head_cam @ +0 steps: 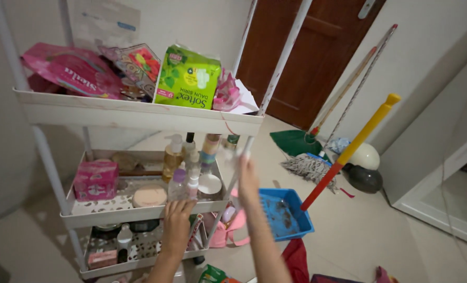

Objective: Cleaning various cosmetic and hygiene product bottles and the shelves of a rolling organizer using a cloth and spray.

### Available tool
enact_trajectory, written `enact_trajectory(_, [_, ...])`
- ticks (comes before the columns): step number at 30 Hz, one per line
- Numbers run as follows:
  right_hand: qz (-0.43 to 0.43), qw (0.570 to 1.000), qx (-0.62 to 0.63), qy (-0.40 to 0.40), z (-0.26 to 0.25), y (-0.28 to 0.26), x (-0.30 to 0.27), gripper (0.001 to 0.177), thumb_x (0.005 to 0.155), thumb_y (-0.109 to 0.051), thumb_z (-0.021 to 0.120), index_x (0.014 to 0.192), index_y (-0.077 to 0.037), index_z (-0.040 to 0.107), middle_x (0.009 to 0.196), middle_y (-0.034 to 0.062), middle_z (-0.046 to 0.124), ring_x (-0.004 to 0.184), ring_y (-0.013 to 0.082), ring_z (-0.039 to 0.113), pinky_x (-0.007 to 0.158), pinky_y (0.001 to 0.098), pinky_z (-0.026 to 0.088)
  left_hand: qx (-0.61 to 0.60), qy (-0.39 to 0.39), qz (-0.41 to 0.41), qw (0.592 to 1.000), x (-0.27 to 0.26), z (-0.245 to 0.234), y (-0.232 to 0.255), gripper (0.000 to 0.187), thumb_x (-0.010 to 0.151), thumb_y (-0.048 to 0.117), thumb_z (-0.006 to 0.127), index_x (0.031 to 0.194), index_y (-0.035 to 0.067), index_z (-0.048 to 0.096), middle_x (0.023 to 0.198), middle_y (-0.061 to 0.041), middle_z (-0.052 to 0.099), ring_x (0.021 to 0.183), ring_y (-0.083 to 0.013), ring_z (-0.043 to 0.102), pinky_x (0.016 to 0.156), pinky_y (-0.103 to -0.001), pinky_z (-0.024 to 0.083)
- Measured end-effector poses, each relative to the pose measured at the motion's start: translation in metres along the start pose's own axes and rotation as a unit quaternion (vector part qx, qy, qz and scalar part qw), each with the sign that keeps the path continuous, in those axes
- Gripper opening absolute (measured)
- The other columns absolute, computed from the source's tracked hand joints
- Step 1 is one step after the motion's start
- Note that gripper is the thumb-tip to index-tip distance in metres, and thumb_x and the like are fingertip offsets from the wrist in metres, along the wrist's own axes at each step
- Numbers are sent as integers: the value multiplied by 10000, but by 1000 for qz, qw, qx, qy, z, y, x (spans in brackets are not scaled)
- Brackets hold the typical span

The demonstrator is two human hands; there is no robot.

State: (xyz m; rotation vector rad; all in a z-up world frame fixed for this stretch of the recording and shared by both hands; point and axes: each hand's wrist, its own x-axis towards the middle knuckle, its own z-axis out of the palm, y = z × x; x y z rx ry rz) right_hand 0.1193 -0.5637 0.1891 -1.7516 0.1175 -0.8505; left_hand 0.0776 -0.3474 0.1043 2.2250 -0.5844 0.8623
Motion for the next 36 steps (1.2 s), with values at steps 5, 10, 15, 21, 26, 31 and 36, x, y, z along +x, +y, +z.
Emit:
enact_trajectory(5, [106, 951, 240, -164, -20, -24, 63, 475, 1052, -491, 505, 1133, -45, 648, 969, 47, 642, 858, 177, 554, 736, 375, 462, -20, 10, 3, 1000, -1, 1, 2, 452, 712, -68, 549, 1109, 49, 729, 1080, -117, 697, 1055, -312, 614, 1011, -447, 443])
enact_trajectory(10, [130, 972, 87, -174, 1, 59, -14, 357, 996, -390, 613, 1107, -65, 710, 955, 13, 668, 877, 122, 580, 767, 327, 471, 11, 5, 6, 1000, 2, 1, 0, 403, 745, -28, 560, 1103, 55, 726, 1077, -110, 689, 1050, -307, 608, 1007, -449, 443])
enact_trajectory(15, [109, 989, 48, -91, 22, 81, -78, 274, 971, -268, 700, 1098, -35, 635, 931, 81, 650, 845, 166, 564, 727, 360, 474, -14, 3, -6, 1000, 1, -16, 11, 366, 784, 13, 572, 1118, 53, 718, 1098, -101, 691, 1057, -309, 603, 994, -432, 451])
enact_trajectory(21, [-169, 955, -192, 150, 35, 74, -135, 301, 982, -103, 567, 1234, 56, 609, 1297, 249, 565, 1185, 396, 556, 1017, 423, 454, -15, 15, 5, 1000, -1, -13, 11, 348, 804, 22, 575, 1118, 50, 722, 1102, -111, 692, 1086, -312, 610, 1016, -432, 459])
enact_trajectory(26, [-49, 986, -131, 89, 26, 107, -139, 329, 1033, -184, 533, 1248, 31, 658, 1356, 196, 627, 1203, 339, 622, 1015, 390, 491, -10, 14, 1, 1000, -3, -11, 9, 361, 800, 7, 569, 1122, 54, 725, 1108, -110, 698, 1085, -314, 609, 1018, -442, 451])
enact_trajectory(31, [36, 995, 75, 53, 0, 74, -63, 454, 1079, -349, 538, 1279, 48, 631, 1172, 132, 615, 1062, 237, 546, 912, 364, 439, -9, 24, 3, 1000, -2, -8, 9, 393, 790, -18, 561, 1139, 57, 726, 1088, -111, 694, 1068, -314, 608, 1027, -449, 447])
enact_trajectory(36, [-76, 990, 109, 54, -8, -90, 3, 482, 1088, -357, 483, 1409, -6, 562, 1270, 88, 626, 1130, 170, 562, 984, 306, 454, -6, 15, -2, 1000, -3, -11, 11, 378, 779, -2, 584, 1129, 52, 719, 1072, -120, 691, 1067, -316, 607, 1011, -456, 443])
